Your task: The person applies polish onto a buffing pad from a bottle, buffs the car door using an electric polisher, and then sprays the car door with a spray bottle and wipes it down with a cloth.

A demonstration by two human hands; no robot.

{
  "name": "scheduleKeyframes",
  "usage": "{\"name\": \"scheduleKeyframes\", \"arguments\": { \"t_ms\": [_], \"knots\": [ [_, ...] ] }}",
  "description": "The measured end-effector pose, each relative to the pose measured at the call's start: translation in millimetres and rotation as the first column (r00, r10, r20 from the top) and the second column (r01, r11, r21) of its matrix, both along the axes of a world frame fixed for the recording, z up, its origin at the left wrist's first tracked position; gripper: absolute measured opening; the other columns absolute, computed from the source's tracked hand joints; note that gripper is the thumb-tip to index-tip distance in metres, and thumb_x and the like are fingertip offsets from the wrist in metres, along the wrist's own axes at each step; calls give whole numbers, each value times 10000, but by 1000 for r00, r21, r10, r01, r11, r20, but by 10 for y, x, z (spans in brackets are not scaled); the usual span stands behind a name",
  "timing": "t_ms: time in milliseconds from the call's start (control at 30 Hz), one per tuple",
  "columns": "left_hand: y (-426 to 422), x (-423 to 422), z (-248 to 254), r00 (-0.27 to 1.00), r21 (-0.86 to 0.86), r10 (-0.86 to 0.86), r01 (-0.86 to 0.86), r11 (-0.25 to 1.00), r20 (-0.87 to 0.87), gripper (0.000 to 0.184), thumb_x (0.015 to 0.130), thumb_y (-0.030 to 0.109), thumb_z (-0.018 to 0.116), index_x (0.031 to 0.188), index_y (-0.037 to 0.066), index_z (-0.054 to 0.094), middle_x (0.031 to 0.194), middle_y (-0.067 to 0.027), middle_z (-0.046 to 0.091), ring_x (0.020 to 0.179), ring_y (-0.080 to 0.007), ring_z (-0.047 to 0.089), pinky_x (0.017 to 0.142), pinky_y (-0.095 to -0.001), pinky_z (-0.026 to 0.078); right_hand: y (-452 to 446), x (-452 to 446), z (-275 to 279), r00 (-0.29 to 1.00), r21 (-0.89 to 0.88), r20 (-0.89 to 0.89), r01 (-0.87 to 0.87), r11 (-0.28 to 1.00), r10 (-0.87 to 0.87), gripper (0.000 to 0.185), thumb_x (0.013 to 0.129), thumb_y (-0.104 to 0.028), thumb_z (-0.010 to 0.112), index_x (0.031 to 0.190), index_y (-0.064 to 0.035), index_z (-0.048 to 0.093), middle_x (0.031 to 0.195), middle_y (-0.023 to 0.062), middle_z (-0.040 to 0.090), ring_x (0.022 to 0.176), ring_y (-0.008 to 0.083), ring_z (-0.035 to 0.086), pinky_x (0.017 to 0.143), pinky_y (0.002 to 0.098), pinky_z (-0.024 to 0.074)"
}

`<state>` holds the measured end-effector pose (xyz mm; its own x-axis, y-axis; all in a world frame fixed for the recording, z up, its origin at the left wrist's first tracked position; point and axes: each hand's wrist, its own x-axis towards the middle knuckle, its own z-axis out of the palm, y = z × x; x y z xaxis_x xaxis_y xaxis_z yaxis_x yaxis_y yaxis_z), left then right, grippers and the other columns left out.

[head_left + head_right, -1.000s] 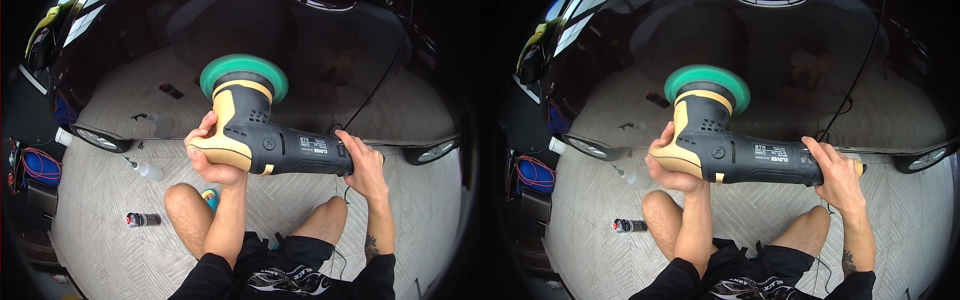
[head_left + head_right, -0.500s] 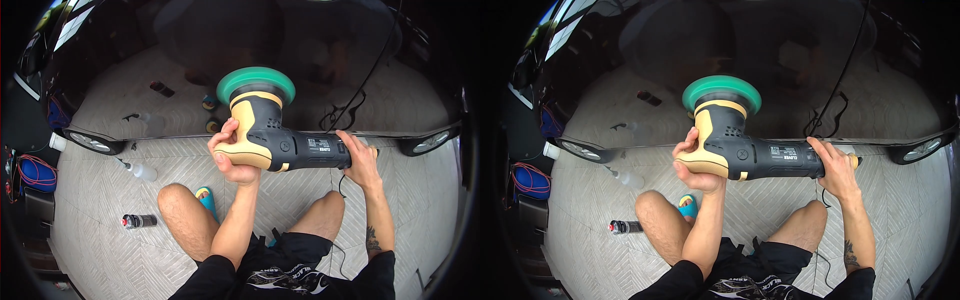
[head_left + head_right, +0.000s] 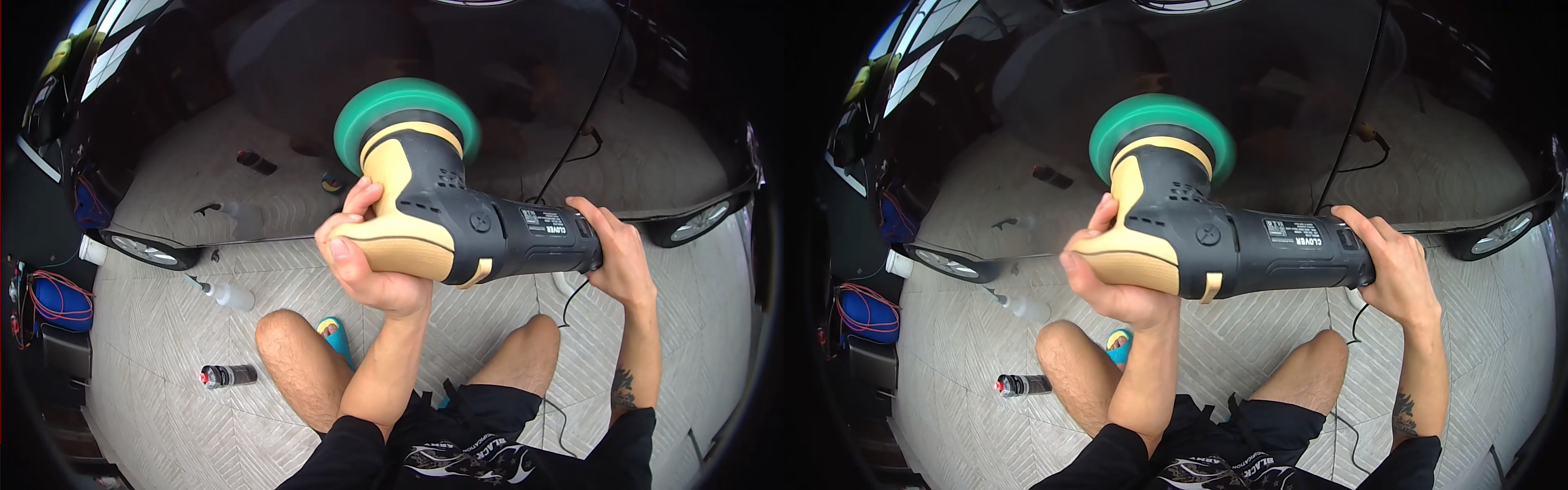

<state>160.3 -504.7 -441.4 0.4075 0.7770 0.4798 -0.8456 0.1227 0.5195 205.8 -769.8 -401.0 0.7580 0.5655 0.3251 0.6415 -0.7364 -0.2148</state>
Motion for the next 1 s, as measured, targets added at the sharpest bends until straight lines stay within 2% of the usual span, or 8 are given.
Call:
{"name": "scheduleKeyframes", "arguments": {
  "t_ms": [167,300,433,567,700,733,833,1000],
  "knots": [
    [77,-33,230,999,-56,-31,31,998,-5,506,971,521,383,925,94,650,1126,-136,664,1099,-267,615,975,-432,493,93,-9,204,999,67,17,-46,997,45,832,524,68,699,1300,-167,514,897,124,682,823,348,664,686,427,520],
    [125,24,435,981,-100,-115,131,986,158,548,978,501,364,904,60,680,1097,-155,685,1078,-275,640,936,-425,529,113,-24,295,997,128,67,-54,990,46,824,528,64,705,1300,-151,515,901,136,690,822,353,674,704,412,530],
    [87,38,783,982,-45,-144,150,988,120,547,982,486,362,922,49,684,1089,-173,688,1015,-276,673,897,-409,554,54,-52,428,992,158,111,-70,985,53,818,527,62,708,1299,-125,513,910,146,691,834,358,680,723,394,536],
    [-87,77,1069,996,-25,-88,88,996,-16,575,969,502,380,915,-1,653,1021,-223,676,926,-271,688,867,-392,562,-77,-71,497,998,232,25,-65,971,61,788,541,93,653,1301,-48,498,1002,186,679,935,395,663,851,350,505],
    [-248,178,1134,1000,78,1,2,997,-26,582,953,515,430,979,-32,626,1000,-207,666,945,-256,658,873,-373,533,-235,-50,444,999,277,-18,-27,960,33,811,513,101,670,1293,-43,501,1004,192,675,956,381,669,854,353,503],
    [-316,149,1139,996,69,-77,75,995,37,394,926,353,548,997,-34,529,960,-219,663,1012,-275,612,963,-401,434,-268,-51,423,1000,290,-18,-19,957,26,814,508,105,674,1290,-41,501,1004,194,674,961,377,670,856,351,502],
    [-420,191,1027,995,97,-94,96,991,-15,559,976,500,395,959,-9,624,1010,-164,671,1034,-266,619,966,-395,467,-327,-18,294,998,305,58,-51,951,35,767,552,84,683,1284,-63,511,912,170,688,844,362,693,758,368,526],
    [-476,219,709,999,275,-39,31,961,23,411,981,435,385,991,45,516,1021,-182,654,1134,-320,564,1056,-490,370,-437,3,-7,1000,300,23,-4,954,-3,805,554,86,700,1306,-107,490,968,171,689,895,375,672,761,404,526]
  ]
}}
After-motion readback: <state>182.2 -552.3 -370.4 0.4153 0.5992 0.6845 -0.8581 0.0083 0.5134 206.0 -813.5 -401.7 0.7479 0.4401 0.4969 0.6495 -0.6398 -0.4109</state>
